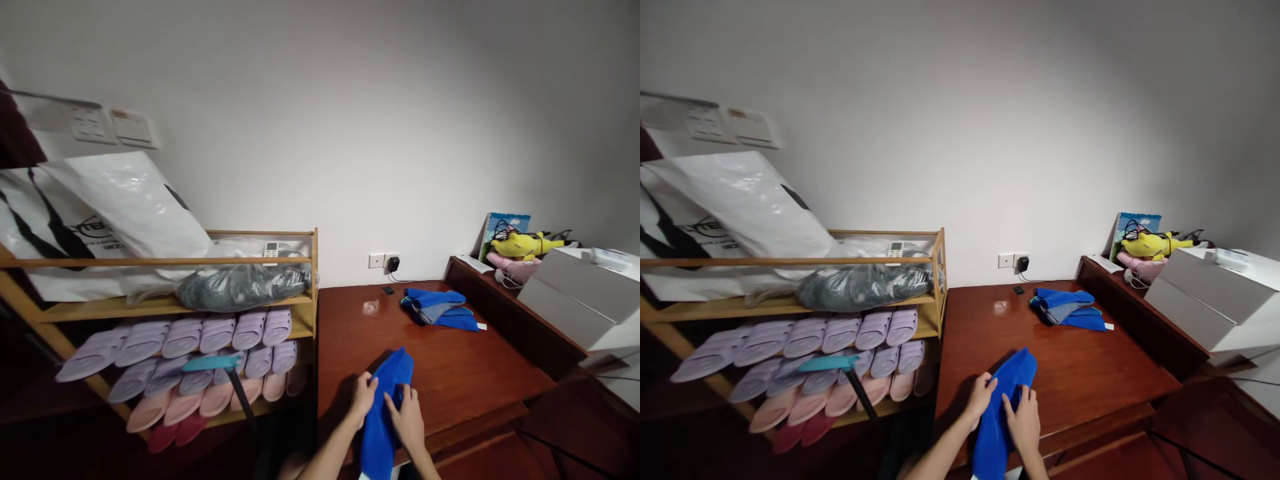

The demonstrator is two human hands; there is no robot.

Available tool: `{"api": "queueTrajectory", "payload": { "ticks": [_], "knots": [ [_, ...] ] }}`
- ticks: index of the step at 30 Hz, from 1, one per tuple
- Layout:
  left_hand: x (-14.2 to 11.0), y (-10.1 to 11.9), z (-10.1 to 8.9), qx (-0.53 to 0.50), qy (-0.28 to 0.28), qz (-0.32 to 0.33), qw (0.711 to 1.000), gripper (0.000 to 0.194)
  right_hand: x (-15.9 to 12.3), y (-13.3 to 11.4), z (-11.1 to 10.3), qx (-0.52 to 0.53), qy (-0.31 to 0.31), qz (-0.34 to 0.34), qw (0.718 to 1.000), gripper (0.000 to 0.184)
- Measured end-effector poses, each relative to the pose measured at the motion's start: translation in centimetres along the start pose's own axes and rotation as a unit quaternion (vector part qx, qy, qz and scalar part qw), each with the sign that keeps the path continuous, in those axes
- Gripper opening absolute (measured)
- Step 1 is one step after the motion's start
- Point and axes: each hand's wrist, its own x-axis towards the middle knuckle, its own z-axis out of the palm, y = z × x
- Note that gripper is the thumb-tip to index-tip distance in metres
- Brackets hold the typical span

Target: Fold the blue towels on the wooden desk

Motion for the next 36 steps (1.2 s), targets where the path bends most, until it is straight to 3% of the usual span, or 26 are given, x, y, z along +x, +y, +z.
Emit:
{"api": "queueTrajectory", "payload": {
  "ticks": [2, 5, 9, 12, 15, 17, 19, 22, 26, 28, 31, 34, 36],
  "knots": [
    [-0.6, -2.0, -1.3, 0.013, 0.020, -0.011, 1.000, 0.030, -0.5, 0.0, 0.6, -0.005, -0.010, -0.018, 1.000, 0.054],
    [-2.5, -4.9, -3.4, 0.056, 0.031, -0.033, 0.997, 0.028, 0.2, 0.2, 0.4, 0.083, -0.043, -0.070, 0.993, 0.056],
    [-4.6, -5.7, -4.8, 0.107, 0.058, -0.033, 0.992, 0.044, 1.6, -1.0, -0.2, 0.167, -0.049, -0.099, 0.980, 0.050],
    [-5.2, -4.3, -3.6, 0.157, 0.090, 0.045, 0.982, 0.060, 1.1, -3.3, 1.1, 0.200, -0.056, -0.107, 0.972, 0.044],
    [-5.1, -3.6, -1.0, 0.207, 0.058, 0.129, 0.968, 0.060, -0.4, -5.3, 3.4, 0.351, -0.125, -0.048, 0.927, 0.049],
    [-5.2, -4.0, 0.5, 0.216, 0.031, 0.130, 0.967, 0.056, -1.2, -5.7, 4.5, 0.422, -0.153, 0.006, 0.894, 0.053],
    [-5.5, -4.7, 1.4, 0.217, 0.025, 0.116, 0.969, 0.056, -1.3, -5.0, 4.5, 0.421, -0.151, 0.024, 0.894, 0.056],
    [-6.1, -5.4, 1.4, 0.209, 0.039, 0.114, 0.970, 0.059, -0.2, -2.4, 2.9, 0.379, -0.142, -0.003, 0.915, 0.058],
    [-6.7, -5.1, 0.2, 0.190, 0.055, 0.108, 0.974, 0.061, 3.0, 2.7, -1.2, 0.116, -0.114, -0.136, 0.977, 0.043],
    [-6.8, -5.1, -0.3, 0.183, 0.051, 0.109, 0.976, 0.061, 4.8, 5.4, -3.5, 0.032, -0.082, -0.097, 0.991, 0.044],
    [-6.8, -5.4, -0.7, 0.177, 0.045, 0.123, 0.975, 0.060, 6.9, 8.3, -7.0, 0.016, -0.032, -0.017, 0.999, 0.042],
    [-6.3, -5.6, -0.6, 0.190, 0.043, 0.120, 0.973, 0.058, 7.8, 8.7, -9.2, 0.043, 0.011, 0.022, 0.999, 0.041],
    [-5.7, -5.1, 0.1, 0.211, 0.043, 0.106, 0.971, 0.056, 7.7, 7.4, -9.0, 0.085, 0.016, 0.023, 0.996, 0.046]
  ]
}}
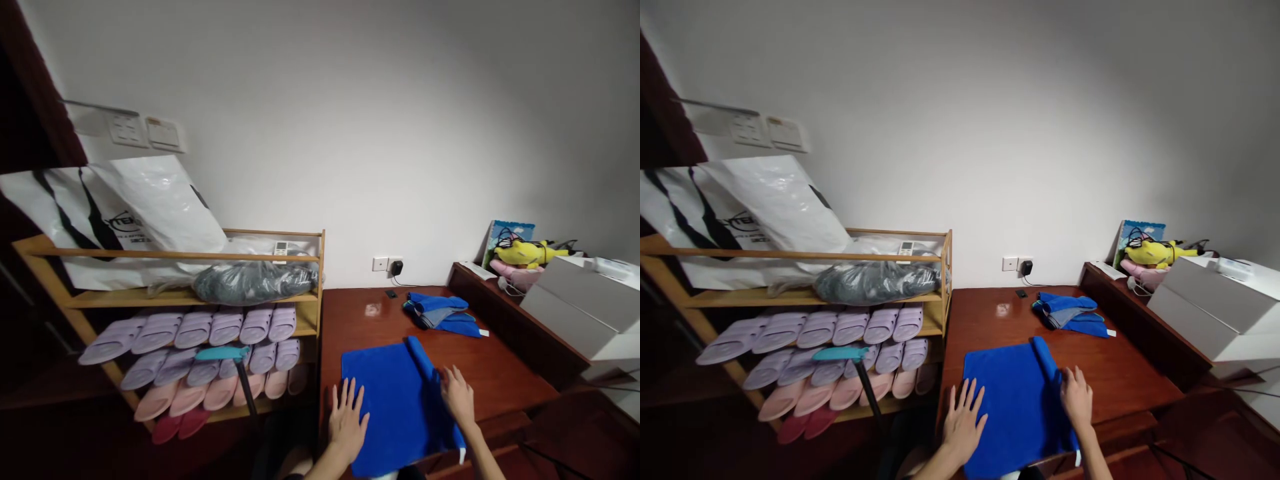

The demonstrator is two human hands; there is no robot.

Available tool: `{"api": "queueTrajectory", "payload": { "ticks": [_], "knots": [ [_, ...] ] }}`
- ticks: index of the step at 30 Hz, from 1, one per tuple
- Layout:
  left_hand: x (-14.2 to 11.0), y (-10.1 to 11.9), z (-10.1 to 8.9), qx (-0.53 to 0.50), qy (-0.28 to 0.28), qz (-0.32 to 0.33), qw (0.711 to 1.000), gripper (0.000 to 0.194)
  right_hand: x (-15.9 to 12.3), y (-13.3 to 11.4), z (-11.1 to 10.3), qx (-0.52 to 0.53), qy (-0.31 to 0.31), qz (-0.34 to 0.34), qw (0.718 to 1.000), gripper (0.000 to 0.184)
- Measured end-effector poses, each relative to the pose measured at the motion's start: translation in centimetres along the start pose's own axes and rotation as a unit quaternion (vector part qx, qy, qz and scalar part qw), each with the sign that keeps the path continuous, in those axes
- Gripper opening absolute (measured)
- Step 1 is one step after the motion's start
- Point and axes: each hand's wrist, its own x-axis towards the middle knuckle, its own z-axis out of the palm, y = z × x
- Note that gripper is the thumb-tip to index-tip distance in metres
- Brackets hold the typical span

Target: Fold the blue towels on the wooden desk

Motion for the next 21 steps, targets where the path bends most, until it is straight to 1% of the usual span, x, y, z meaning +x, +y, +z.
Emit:
{"api": "queueTrajectory", "payload": {
  "ticks": [2, 4, 6, 7, 8, 9, 10, 11, 12, 13, 14, 15, 17, 18, 19, 20, 21],
  "knots": [
    [0.8, 1.4, 0.7, 0.009, 0.001, 0.014, 1.000, 0.058, -0.9, -1.9, 2.1, 0.063, -0.026, -0.013, 0.998, 0.053],
    [1.4, 3.0, 1.6, -0.006, 0.008, 0.052, 0.999, 0.063, -2.5, -3.9, 5.4, 0.136, -0.066, -0.025, 0.988, 0.058],
    [1.7, 4.2, 2.3, -0.028, 0.002, 0.071, 0.997, 0.063, -4.2, -5.5, 8.8, 0.214, -0.102, -0.024, 0.971, 0.060],
    [1.7, 4.5, 2.6, -0.035, -0.006, 0.069, 0.997, 0.061, -5.0, -5.9, 10.2, 0.287, -0.131, -0.011, 0.949, 0.060],
    [1.6, 4.4, 2.7, -0.040, -0.014, 0.065, 0.997, 0.061, -5.6, -6.1, 11.2, 0.386, -0.165, 0.016, 0.907, 0.058],
    [1.5, 4.1, 2.7, -0.043, -0.021, 0.064, 0.997, 0.061, -5.9, -6.0, 11.8, 0.475, -0.195, 0.043, 0.857, 0.055],
    [1.4, 3.6, 2.6, -0.047, -0.024, 0.068, 0.996, 0.061, -6.0, -5.6, 12.0, 0.552, -0.216, 0.070, 0.802, 0.051],
    [1.3, 3.0, 2.3, -0.051, -0.022, 0.074, 0.996, 0.062, -5.8, -4.9, 11.8, 0.605, -0.226, 0.091, 0.758, 0.047],
    [1.2, 2.3, 1.9, -0.056, -0.019, 0.080, 0.995, 0.062, -5.4, -3.9, 11.3, 0.628, -0.226, 0.104, 0.737, 0.044],
    [1.1, 1.6, 1.5, -0.062, -0.018, 0.086, 0.994, 0.061, -4.7, -2.6, 10.5, 0.633, -0.215, 0.112, 0.735, 0.043],
    [1.2, 1.0, 1.0, -0.068, -0.020, 0.091, 0.993, 0.061, -3.9, -1.2, 9.4, 0.620, -0.197, 0.114, 0.751, 0.043],
    [1.2, 0.5, 0.5, -0.072, -0.023, 0.096, 0.992, 0.061, -2.9, 0.2, 8.3, 0.586, -0.174, 0.111, 0.784, 0.046],
    [1.4, -0.2, -0.2, -0.073, -0.034, 0.109, 0.991, 0.060, -0.9, 3.1, 5.9, 0.459, -0.107, 0.094, 0.877, 0.057],
    [1.6, -0.5, -0.5, -0.072, -0.038, 0.117, 0.990, 0.060, 0.0, 4.3, 4.6, 0.391, -0.077, 0.088, 0.913, 0.064],
    [1.7, -0.7, -0.6, -0.071, -0.041, 0.124, 0.989, 0.059, 0.8, 5.3, 3.4, 0.330, -0.054, 0.083, 0.939, 0.071],
    [1.8, -0.8, -0.7, -0.072, -0.043, 0.131, 0.988, 0.059, 1.6, 6.2, 2.2, 0.281, -0.041, 0.081, 0.956, 0.077],
    [1.9, -1.0, -0.7, -0.074, -0.045, 0.137, 0.987, 0.059, 2.2, 6.8, 1.1, 0.244, -0.033, 0.080, 0.966, 0.082]
  ]
}}
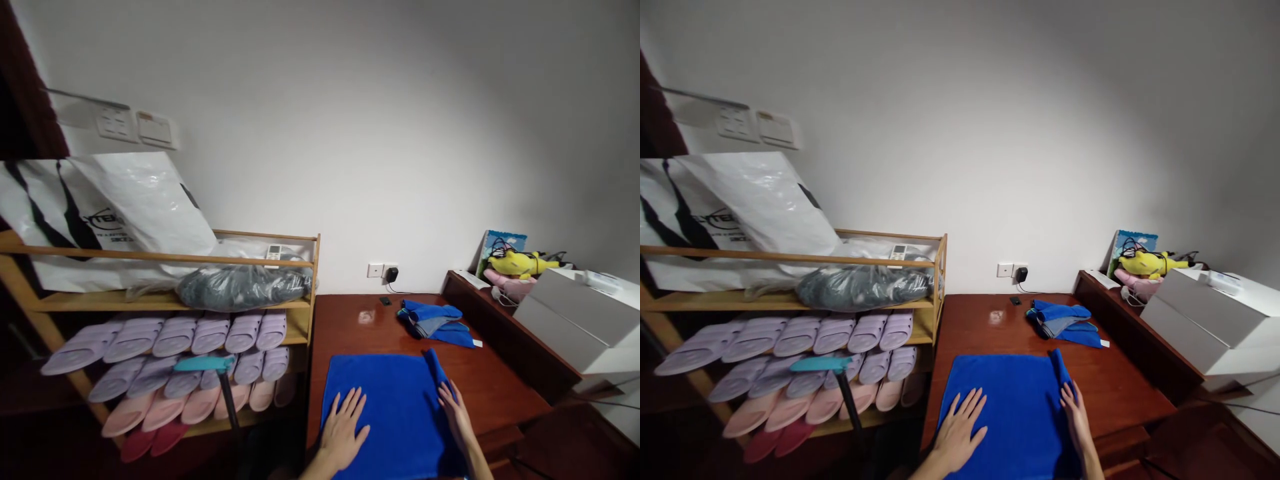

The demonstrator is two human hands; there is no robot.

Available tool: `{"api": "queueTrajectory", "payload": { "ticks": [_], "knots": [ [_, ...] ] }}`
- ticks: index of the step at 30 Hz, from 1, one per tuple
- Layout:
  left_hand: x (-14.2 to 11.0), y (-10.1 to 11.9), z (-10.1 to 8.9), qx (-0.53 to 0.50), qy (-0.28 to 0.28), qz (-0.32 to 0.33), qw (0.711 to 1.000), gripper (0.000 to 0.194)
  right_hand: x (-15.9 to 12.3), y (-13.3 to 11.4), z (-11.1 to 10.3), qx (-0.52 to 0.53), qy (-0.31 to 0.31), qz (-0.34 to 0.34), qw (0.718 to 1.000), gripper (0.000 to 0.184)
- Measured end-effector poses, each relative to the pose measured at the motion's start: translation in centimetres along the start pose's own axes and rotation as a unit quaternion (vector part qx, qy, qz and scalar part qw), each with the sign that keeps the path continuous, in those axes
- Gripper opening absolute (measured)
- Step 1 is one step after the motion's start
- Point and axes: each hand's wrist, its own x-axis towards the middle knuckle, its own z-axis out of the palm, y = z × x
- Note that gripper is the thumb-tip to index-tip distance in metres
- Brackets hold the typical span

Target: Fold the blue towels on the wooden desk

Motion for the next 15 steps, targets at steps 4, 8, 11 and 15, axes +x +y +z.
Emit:
{"api": "queueTrajectory", "payload": {
  "ticks": [4, 8, 11, 15],
  "knots": [
    [-0.2, -0.8, -0.3, -0.006, -0.004, 0.010, 1.000, 0.059, 1.0, -0.3, -4.3, -0.151, 0.005, -0.006, 0.988, 0.074],
    [-1.1, -2.0, -1.3, 0.000, -0.007, 0.010, 1.000, 0.057, 0.5, 0.0, -5.7, -0.260, 0.033, 0.004, 0.965, 0.062],
    [-1.8, -1.9, -1.6, 0.006, -0.012, 0.008, 1.000, 0.055, -0.9, -0.2, -2.7, -0.291, 0.060, -0.036, 0.954, 0.066],
    [-0.6, 0.6, -0.8, 0.050, -0.007, -0.129, 0.990, 0.056, -5.0, -2.0, 6.7, -0.072, -0.041, -0.079, 0.993, 0.061]
  ]
}}
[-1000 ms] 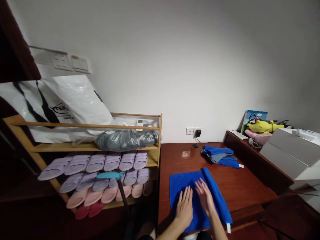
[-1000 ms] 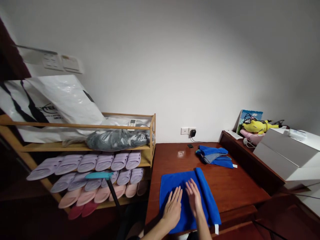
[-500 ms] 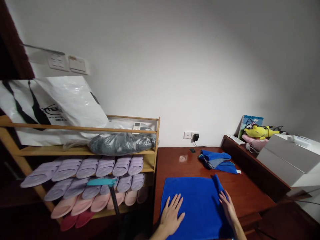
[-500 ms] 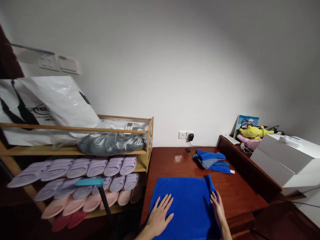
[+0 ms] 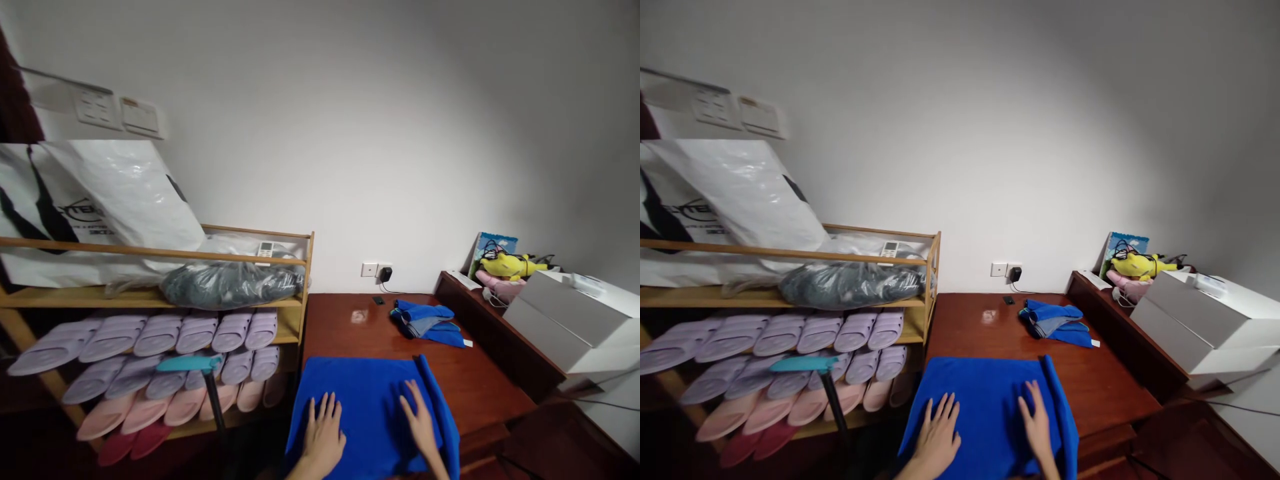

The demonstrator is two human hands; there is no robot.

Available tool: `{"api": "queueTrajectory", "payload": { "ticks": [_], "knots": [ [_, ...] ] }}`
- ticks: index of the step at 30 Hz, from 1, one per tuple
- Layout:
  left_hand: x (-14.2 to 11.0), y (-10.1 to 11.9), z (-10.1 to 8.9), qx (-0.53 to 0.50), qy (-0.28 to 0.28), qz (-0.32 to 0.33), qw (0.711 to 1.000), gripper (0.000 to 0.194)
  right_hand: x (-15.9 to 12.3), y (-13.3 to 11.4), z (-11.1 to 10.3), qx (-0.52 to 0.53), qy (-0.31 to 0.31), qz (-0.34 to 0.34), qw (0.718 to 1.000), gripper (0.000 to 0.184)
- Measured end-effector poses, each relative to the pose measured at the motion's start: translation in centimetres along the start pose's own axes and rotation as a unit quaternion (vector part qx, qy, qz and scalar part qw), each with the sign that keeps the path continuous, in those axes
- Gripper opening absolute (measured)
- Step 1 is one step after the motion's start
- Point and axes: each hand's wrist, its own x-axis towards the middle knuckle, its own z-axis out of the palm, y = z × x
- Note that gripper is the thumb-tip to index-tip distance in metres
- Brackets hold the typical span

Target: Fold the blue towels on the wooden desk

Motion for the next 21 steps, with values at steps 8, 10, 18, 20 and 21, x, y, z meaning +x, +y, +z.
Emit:
{"api": "queueTrajectory", "payload": {
  "ticks": [8, 10, 18, 20, 21],
  "knots": [
    [2.4, -1.4, 1.6, 0.008, 0.051, -0.012, 0.999, 0.056, -2.8, -3.1, 8.1, 0.559, -0.163, 0.187, 0.791, 0.048],
    [2.5, -3.0, 1.6, 0.011, 0.047, 0.000, 0.999, 0.056, -1.4, -1.6, 4.9, 0.557, -0.148, 0.194, 0.794, 0.045],
    [3.8, -4.2, 0.9, 0.016, 0.044, 0.011, 0.999, 0.054, 5.6, 5.8, -10.2, 0.118, 0.030, 0.098, 0.988, 0.073],
    [4.2, -4.5, 0.8, 0.017, 0.046, 0.010, 0.999, 0.054, 6.6, 6.3, -12.6, 0.044, 0.029, 0.101, 0.993, 0.073],
    [4.4, -4.6, 0.7, 0.016, 0.048, 0.009, 0.999, 0.054, 6.9, 6.4, -13.5, 0.012, 0.024, 0.101, 0.995, 0.070]
  ]
}}
